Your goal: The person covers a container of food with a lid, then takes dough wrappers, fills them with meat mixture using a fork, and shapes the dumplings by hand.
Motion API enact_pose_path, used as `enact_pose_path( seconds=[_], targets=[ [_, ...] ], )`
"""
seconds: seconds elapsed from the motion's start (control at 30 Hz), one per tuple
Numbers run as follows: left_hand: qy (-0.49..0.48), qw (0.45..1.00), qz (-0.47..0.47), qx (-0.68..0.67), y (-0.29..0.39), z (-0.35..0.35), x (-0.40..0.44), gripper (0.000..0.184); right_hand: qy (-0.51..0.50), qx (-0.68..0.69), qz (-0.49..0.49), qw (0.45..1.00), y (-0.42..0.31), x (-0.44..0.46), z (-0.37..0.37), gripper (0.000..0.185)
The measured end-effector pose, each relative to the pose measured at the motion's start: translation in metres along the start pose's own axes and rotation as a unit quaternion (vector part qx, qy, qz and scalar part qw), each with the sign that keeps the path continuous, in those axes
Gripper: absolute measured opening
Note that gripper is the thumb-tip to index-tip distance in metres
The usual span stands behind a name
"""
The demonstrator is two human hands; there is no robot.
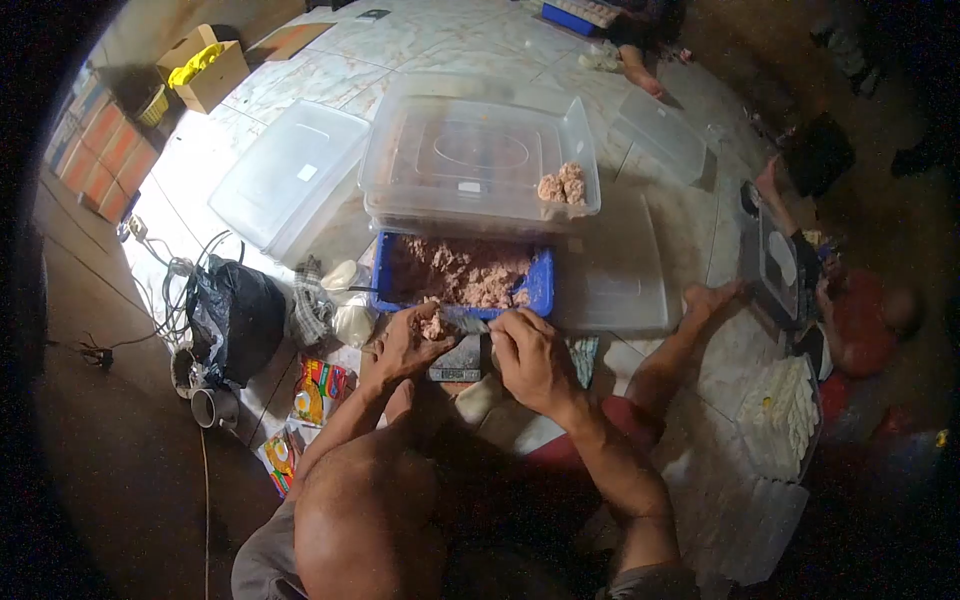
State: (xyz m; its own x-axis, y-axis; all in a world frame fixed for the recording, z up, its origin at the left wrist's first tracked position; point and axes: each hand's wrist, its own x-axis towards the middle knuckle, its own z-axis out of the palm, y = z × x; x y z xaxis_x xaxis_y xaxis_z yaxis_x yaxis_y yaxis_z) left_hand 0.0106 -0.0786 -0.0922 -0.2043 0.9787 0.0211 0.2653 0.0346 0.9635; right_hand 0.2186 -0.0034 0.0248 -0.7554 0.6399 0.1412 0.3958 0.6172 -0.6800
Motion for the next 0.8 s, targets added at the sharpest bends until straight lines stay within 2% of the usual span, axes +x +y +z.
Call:
enact_pose_path(
  seconds=[0.07, 0.1, 0.13, 0.2, 0.27, 0.3, 0.33, 0.4, 0.43, 0.53, 0.57, 0.6, 0.67, 0.7, 0.73, 0.8],
  targets=[
    [0.008, 1.000, 0.007, -0.016, -0.007, 0.005, -0.003, 0.038, 0.071, -0.020, -0.010, 0.997, -0.001, -0.005, 0.021, 0.011],
    [0.014, 0.996, 0.052, -0.069, -0.008, 0.006, -0.002, 0.038, 0.004, -0.044, -0.009, 0.999, 0.005, -0.009, 0.025, 0.011],
    [-0.001, 0.995, 0.062, -0.073, 0.015, -0.003, -0.002, 0.038, 0.006, -0.043, -0.010, 0.999, -0.002, -0.012, 0.023, 0.011],
    [-0.013, 0.995, 0.071, -0.076, 0.037, -0.015, -0.004, 0.039, 0.133, 0.061, 0.026, 0.989, -0.020, -0.018, 0.019, 0.010],
    [-0.076, 0.992, -0.037, -0.098, 0.028, -0.021, -0.014, 0.046, 0.153, 0.078, 0.053, 0.984, -0.020, -0.025, 0.031, 0.009],
    [-0.106, 0.994, -0.002, 0.002, 0.021, -0.026, -0.011, 0.053, 0.102, 0.052, 0.039, 0.993, -0.018, -0.023, 0.038, 0.009],
    [-0.108, 0.994, -0.001, 0.003, 0.018, -0.023, -0.017, 0.053, 0.089, 0.039, 0.030, 0.995, -0.016, -0.023, 0.039, 0.009],
    [0.013, 0.974, 0.128, 0.189, 0.019, -0.022, -0.020, 0.054, 0.063, 0.013, 0.011, 0.998, -0.019, -0.022, 0.036, 0.009],
    [0.016, 0.974, 0.127, 0.189, 0.020, -0.022, -0.018, 0.054, 0.101, 0.036, 0.026, 0.994, -0.025, -0.022, 0.032, 0.009],
    [-0.043, 0.997, -0.025, 0.052, 0.026, -0.020, -0.017, 0.060, 0.128, 0.031, 0.020, 0.991, -0.020, -0.031, 0.045, 0.009],
    [-0.051, 0.995, 0.084, 0.035, 0.029, -0.022, -0.013, 0.055, 0.115, 0.043, 0.026, 0.992, -0.019, -0.035, 0.046, 0.009],
    [-0.048, 0.994, 0.088, 0.036, 0.033, -0.026, -0.013, 0.055, 0.122, 0.069, 0.041, 0.989, -0.022, -0.035, 0.044, 0.008],
    [-0.072, 0.993, 0.031, -0.087, 0.034, -0.032, -0.021, 0.043, 0.146, 0.101, 0.083, 0.981, -0.024, -0.040, 0.042, 0.009],
    [-0.097, 0.989, 0.070, -0.087, 0.027, -0.031, -0.019, 0.045, 0.121, 0.088, 0.059, 0.987, -0.024, -0.038, 0.045, 0.009],
    [-0.100, 0.989, 0.066, -0.087, 0.021, -0.030, -0.023, 0.045, 0.094, 0.075, 0.036, 0.992, -0.024, -0.036, 0.048, 0.009],
    [-0.144, 0.977, 0.052, 0.148, 0.013, -0.031, -0.021, 0.049, 0.061, 0.054, 0.037, 0.996, -0.012, -0.032, 0.052, 0.005]
  ],
)
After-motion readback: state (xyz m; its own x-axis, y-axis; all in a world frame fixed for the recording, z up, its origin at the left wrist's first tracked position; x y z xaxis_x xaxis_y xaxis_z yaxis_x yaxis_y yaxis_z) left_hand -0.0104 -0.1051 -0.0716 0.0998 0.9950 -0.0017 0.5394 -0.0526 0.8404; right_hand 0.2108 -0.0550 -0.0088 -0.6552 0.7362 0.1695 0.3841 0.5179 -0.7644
